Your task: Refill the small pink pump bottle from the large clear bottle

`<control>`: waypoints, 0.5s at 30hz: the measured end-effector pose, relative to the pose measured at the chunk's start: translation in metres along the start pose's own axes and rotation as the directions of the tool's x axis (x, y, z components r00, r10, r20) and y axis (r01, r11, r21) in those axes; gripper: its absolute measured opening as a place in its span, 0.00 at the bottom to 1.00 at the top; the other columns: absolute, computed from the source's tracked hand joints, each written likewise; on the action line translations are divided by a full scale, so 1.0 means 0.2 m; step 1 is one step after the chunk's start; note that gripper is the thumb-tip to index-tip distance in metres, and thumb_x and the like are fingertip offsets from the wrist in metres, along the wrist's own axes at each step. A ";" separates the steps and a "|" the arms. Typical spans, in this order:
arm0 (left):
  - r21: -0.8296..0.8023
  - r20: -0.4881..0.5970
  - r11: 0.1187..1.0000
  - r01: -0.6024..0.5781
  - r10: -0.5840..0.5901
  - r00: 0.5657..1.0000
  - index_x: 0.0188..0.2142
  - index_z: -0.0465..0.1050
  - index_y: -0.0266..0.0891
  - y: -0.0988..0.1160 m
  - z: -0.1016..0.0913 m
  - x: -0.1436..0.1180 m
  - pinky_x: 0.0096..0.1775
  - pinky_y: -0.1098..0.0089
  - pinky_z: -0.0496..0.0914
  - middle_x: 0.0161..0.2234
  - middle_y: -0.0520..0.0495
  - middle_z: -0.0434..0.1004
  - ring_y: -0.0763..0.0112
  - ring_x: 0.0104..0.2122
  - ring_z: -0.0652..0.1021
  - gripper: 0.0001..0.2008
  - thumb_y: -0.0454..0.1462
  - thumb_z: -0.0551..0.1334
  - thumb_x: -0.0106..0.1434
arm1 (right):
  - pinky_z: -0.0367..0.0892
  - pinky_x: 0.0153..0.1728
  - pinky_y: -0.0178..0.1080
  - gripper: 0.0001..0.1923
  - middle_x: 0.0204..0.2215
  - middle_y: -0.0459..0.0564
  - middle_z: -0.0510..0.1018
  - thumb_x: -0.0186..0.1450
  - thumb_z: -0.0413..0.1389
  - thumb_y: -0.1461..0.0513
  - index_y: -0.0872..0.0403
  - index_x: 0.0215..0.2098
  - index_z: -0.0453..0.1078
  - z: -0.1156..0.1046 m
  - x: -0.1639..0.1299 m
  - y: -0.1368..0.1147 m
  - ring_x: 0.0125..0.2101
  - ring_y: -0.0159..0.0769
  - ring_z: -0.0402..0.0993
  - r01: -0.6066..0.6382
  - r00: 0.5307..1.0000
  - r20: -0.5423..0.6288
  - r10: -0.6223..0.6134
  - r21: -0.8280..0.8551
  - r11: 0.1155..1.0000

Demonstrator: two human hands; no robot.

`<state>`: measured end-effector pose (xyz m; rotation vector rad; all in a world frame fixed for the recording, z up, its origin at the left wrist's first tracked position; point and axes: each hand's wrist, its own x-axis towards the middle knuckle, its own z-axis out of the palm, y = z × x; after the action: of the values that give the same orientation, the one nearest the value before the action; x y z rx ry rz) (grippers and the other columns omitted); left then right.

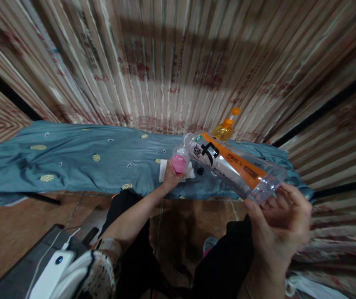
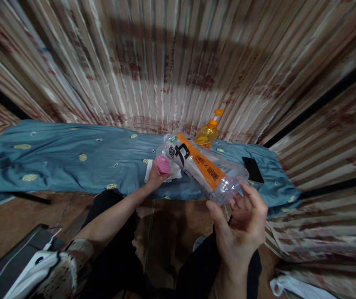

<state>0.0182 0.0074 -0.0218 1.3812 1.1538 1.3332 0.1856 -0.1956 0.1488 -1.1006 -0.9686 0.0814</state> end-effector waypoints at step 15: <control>0.020 -0.024 1.000 -0.015 0.015 1.000 0.53 0.67 0.43 -0.02 0.01 0.00 0.59 0.50 0.73 0.50 0.45 0.76 0.51 0.52 0.79 0.40 0.30 0.78 0.40 | 0.74 0.50 0.43 0.38 0.51 0.53 0.83 0.48 0.79 0.67 0.51 0.55 0.74 -0.01 0.00 0.01 0.47 0.41 0.82 -0.016 1.000 0.017 0.014 0.080 0.997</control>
<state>0.0203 0.0091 -0.0258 1.3942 1.1775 1.3556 0.1881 -0.1967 0.1470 -1.0352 -0.9642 0.1408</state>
